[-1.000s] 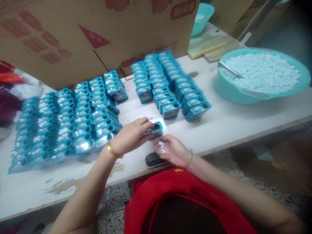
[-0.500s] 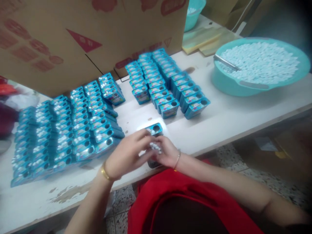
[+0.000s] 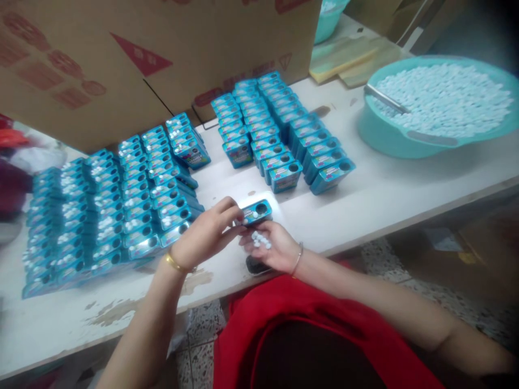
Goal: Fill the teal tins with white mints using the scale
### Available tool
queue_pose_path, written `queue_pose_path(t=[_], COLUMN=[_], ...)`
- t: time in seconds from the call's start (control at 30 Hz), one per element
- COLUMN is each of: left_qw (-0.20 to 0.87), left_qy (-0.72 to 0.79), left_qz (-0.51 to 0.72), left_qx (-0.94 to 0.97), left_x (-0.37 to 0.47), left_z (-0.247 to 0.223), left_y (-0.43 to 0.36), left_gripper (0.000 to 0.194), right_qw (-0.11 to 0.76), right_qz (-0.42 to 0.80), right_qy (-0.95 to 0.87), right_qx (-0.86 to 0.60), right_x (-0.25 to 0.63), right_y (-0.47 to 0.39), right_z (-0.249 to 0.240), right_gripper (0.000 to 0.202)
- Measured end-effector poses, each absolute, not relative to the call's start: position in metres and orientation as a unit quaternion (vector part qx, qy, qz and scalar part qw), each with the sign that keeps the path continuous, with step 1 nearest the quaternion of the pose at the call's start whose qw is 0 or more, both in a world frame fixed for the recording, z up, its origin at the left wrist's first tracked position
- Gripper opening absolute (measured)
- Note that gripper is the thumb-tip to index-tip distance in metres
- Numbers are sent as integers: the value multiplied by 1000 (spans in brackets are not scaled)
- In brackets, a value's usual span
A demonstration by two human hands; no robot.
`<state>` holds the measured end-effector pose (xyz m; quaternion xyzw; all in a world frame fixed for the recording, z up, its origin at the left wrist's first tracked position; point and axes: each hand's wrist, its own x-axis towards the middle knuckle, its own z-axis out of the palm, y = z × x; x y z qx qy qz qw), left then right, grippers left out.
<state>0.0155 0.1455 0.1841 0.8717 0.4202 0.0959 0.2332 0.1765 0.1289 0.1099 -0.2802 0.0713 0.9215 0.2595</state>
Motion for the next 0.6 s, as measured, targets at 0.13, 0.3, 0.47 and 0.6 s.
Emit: queue_pose_path(t=[0.13,0.3,0.47,0.6], left_qw=[253,278,174,123], left_qy=[402,364,449,538], left_qz=[127,124,269,308], left_qx=[871,880,834,775], left_x=[20,38,24,2], left_z=[187,193,196,187], left_y=[140,120,117,118], left_gripper=[8,16,15,9], right_qw=[270,271,271,352], right_qz=[920,922,916,855], right_qy=[68,66,34,24], right_qx=[-277,-269,-295,-381], right_x=[174,177,212,261], right_y=[127,125,121,119], right_z=[107,106,109,106], right_gripper=[17,14,20,21])
